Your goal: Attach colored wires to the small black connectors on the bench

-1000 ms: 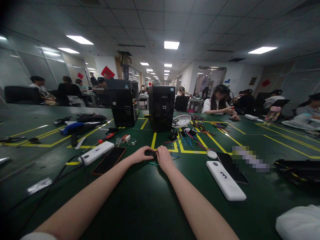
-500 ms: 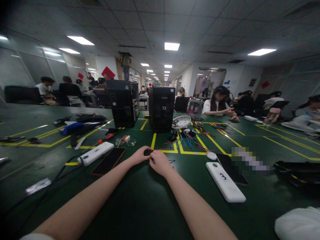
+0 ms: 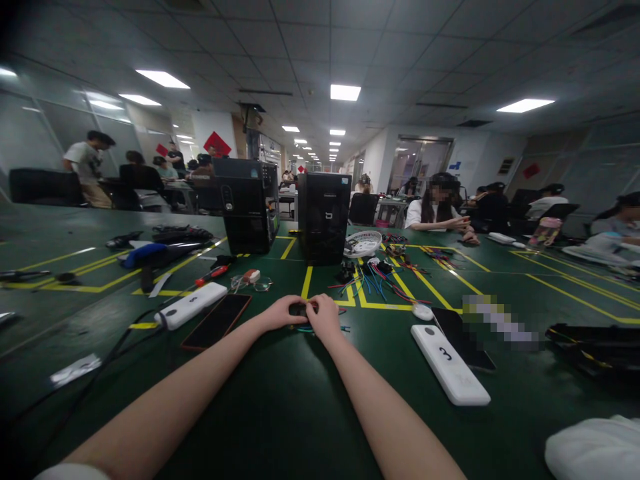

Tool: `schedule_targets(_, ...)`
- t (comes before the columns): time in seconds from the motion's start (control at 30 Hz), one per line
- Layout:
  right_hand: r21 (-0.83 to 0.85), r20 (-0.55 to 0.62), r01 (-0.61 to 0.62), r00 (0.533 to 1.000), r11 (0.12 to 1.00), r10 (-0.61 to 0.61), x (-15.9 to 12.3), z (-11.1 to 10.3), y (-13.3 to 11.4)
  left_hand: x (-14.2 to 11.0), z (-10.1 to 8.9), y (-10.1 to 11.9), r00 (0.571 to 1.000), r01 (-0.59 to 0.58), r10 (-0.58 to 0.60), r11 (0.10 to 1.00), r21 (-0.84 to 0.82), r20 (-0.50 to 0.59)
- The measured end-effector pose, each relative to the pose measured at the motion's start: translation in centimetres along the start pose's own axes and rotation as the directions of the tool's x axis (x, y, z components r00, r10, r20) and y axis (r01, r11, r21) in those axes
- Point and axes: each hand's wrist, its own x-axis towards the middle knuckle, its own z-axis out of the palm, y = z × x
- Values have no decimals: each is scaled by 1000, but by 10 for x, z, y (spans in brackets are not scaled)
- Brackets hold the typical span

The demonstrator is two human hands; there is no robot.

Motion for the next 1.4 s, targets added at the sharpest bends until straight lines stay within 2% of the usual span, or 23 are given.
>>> schedule_targets(0.13, -23, -14, -62, 998, 998, 62, 5, 6, -1, 1, -1, 3, 1000, 24, -24, 1000, 17, 9)
schedule_targets(0.73, 58, -82, -16, 996, 998, 20, 4, 11, 0, 5, 3, -1, 1000, 30, -30, 1000, 3, 3)
schedule_targets(1.4, 38, -115, -33, 993, 999, 37, 3, 11, -3, 6, 3, 4, 998, 59, -59, 998, 32, 9)
